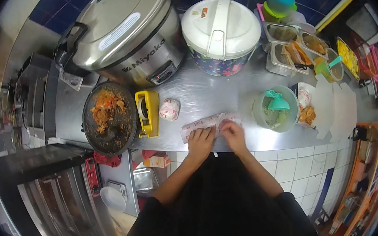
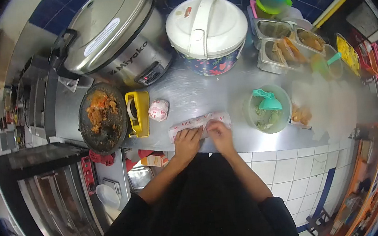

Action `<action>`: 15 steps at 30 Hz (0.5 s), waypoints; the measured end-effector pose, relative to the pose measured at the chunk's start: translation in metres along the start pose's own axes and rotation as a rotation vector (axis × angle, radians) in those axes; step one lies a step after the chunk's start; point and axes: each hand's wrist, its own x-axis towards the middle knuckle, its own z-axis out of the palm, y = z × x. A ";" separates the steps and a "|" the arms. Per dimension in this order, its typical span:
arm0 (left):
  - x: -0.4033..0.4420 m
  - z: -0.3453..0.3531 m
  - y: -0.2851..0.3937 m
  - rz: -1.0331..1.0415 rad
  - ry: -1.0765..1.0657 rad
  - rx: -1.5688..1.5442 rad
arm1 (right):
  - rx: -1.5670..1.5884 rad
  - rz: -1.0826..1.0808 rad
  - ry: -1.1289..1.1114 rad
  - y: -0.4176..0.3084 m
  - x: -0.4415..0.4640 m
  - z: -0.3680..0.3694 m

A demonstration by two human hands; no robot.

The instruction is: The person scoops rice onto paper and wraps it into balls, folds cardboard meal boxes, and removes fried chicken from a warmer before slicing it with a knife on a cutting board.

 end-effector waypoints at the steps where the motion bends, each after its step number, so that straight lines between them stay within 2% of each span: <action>1: -0.003 0.001 0.001 0.008 0.007 0.006 | 0.021 0.069 0.127 0.000 0.005 -0.011; 3: -0.006 0.005 -0.001 -0.001 0.005 0.003 | 0.059 0.201 0.388 -0.004 0.023 -0.029; 6: -0.007 0.006 -0.004 -0.017 0.008 -0.013 | -0.575 -0.264 0.576 -0.065 0.027 -0.009; 8: -0.008 0.005 -0.003 -0.012 0.015 -0.026 | -1.082 -0.502 0.332 -0.104 0.024 -0.011; 10: -0.006 0.001 -0.006 0.014 0.025 -0.033 | -1.318 -0.694 0.096 -0.106 0.023 -0.021; 12: -0.006 0.001 -0.012 -0.028 0.056 -0.039 | -1.280 -0.844 -0.103 -0.085 0.026 -0.044; 15: -0.020 0.006 -0.031 -0.049 0.039 -0.025 | -1.301 -0.814 -0.242 -0.070 0.021 -0.059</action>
